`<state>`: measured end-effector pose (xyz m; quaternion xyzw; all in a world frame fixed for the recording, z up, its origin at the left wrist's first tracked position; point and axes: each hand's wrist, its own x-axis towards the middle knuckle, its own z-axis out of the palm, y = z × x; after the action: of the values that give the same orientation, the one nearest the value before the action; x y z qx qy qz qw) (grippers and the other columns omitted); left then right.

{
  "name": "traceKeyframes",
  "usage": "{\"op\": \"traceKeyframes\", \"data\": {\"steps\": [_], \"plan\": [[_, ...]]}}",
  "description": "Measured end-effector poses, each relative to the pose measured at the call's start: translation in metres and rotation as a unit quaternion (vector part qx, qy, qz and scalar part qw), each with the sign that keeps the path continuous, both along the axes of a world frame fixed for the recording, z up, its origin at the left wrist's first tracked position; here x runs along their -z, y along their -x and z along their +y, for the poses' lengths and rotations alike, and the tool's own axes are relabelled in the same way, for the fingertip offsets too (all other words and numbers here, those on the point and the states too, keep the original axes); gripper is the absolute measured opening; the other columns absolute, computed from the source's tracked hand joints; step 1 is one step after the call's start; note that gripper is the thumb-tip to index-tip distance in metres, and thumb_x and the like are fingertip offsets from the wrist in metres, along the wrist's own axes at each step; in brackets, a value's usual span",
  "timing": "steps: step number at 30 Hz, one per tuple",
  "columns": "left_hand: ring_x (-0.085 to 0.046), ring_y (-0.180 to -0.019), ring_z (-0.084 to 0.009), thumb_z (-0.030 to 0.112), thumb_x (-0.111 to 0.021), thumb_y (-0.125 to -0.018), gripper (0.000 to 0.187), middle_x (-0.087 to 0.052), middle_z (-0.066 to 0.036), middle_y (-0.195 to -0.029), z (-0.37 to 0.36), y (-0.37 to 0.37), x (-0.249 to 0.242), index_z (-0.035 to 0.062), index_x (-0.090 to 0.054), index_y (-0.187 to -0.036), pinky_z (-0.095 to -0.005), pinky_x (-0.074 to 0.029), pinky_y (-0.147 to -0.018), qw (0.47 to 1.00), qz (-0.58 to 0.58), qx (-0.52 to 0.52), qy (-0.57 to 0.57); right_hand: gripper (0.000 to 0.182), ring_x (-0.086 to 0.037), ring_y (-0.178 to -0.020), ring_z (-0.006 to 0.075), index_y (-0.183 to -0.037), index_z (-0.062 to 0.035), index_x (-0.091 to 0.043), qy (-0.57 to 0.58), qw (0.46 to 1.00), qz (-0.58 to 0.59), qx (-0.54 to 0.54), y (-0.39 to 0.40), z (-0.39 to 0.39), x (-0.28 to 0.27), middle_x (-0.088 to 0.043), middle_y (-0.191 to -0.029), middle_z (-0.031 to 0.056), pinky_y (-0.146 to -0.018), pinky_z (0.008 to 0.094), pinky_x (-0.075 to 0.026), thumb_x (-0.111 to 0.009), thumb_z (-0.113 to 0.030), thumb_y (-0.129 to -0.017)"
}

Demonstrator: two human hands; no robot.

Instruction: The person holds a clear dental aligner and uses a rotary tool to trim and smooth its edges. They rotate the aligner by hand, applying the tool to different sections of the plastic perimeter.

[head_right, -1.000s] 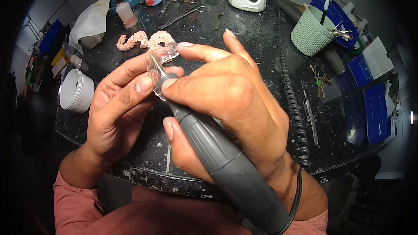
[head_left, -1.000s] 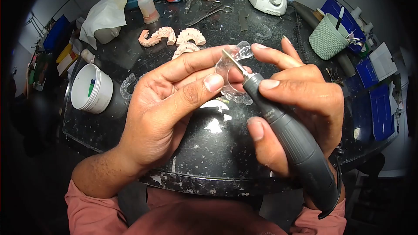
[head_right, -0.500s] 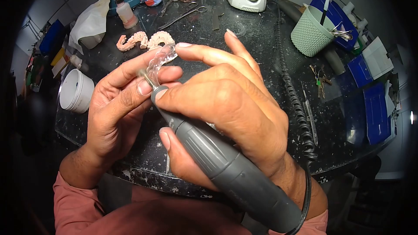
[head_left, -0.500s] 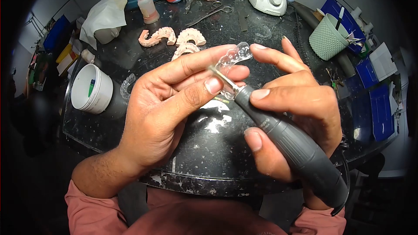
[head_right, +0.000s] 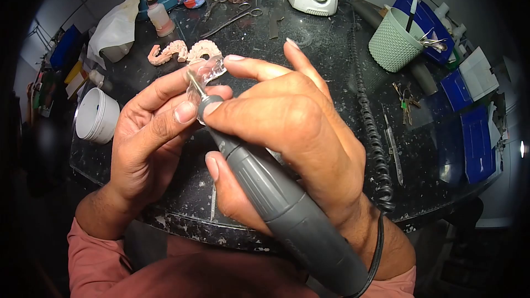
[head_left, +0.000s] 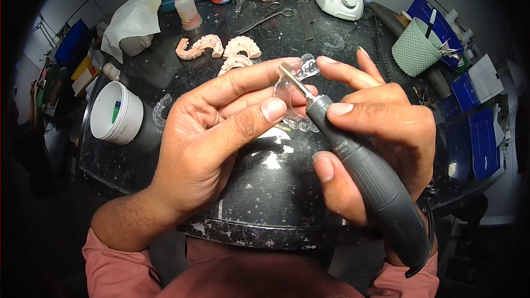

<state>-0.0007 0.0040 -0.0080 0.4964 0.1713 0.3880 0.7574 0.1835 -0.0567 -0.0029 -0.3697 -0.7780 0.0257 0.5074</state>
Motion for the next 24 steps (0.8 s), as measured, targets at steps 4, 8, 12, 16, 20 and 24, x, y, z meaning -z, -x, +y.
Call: {"op": "traceKeyframes", "data": {"steps": [4, 8, 12, 16, 20, 24], "plan": [[-0.058, -0.113, -0.0220, 0.009, -0.056, -0.090, 0.044, -0.060, -0.018, -0.118, -0.0005, -0.0007, -0.0024, -0.0048, -0.046, -0.130, -0.0350, -0.043, -0.100, 1.000, 0.008, -0.005, 0.004, 0.040, -0.057, -0.107, 0.0452, -0.106, -0.0037, -0.049, 0.004, 1.000, -0.006, -0.013, -0.0012, -0.0006, -0.0014, -0.058, -0.088, 0.0126, -0.106, 0.0629, -0.023, -0.069, -0.011, -0.072], [-0.058, -0.113, -0.0220, 0.008, -0.056, -0.090, 0.043, -0.061, -0.018, -0.117, -0.0006, -0.0011, -0.0012, -0.0046, -0.046, -0.129, -0.0350, -0.043, -0.100, 1.000, 0.002, -0.010, 0.006, 0.040, -0.058, -0.107, 0.0452, -0.105, -0.0041, -0.049, -0.003, 1.000, 0.004, -0.009, -0.0004, 0.0004, 0.0007, -0.058, -0.088, 0.0126, -0.105, 0.0634, -0.023, -0.070, -0.011, -0.071], [-0.059, -0.111, -0.0223, 0.008, -0.055, -0.090, 0.043, -0.062, -0.018, -0.115, -0.0009, -0.0014, -0.0013, -0.0042, -0.046, -0.130, -0.0352, -0.044, -0.099, 1.000, 0.003, -0.005, 0.003, 0.040, -0.058, -0.106, 0.0448, -0.105, -0.0044, -0.050, -0.001, 1.000, 0.004, -0.011, -0.0008, -0.0001, -0.0006, -0.058, -0.088, 0.0127, -0.105, 0.0635, -0.023, -0.069, -0.011, -0.071], [-0.059, -0.111, -0.0225, 0.009, -0.056, -0.089, 0.044, -0.062, -0.019, -0.115, 0.0003, 0.0000, 0.0004, -0.0039, -0.046, -0.130, -0.0350, -0.045, -0.098, 1.000, 0.008, -0.003, -0.006, 0.040, -0.058, -0.106, 0.0451, -0.105, -0.0039, -0.050, -0.005, 1.000, -0.005, -0.011, -0.0009, -0.0005, -0.0026, -0.058, -0.088, 0.0130, -0.105, 0.0632, -0.023, -0.069, -0.010, -0.071], [-0.059, -0.111, -0.0230, 0.008, -0.056, -0.089, 0.044, -0.061, -0.019, -0.116, -0.0006, -0.0005, -0.0016, -0.0040, -0.046, -0.130, -0.0354, -0.045, -0.098, 1.000, 0.001, 0.000, 0.008, 0.040, -0.058, -0.106, 0.0451, -0.106, -0.0036, -0.049, -0.005, 1.000, -0.016, -0.017, 0.0015, -0.0012, -0.0035, -0.057, -0.089, 0.0132, -0.105, 0.0626, -0.025, -0.069, -0.010, -0.072], [-0.058, -0.112, -0.0238, 0.006, -0.057, -0.088, 0.047, -0.059, -0.019, -0.119, -0.0010, 0.0003, -0.0001, -0.0042, -0.043, -0.131, -0.0365, -0.045, -0.099, 1.000, 0.003, -0.009, 0.009, 0.039, -0.058, -0.106, 0.0442, -0.107, -0.0037, -0.046, -0.015, 1.000, 0.014, -0.017, 0.0001, 0.0011, 0.0025, -0.056, -0.092, 0.0137, -0.105, 0.0620, -0.026, -0.068, -0.010, -0.075]]}}
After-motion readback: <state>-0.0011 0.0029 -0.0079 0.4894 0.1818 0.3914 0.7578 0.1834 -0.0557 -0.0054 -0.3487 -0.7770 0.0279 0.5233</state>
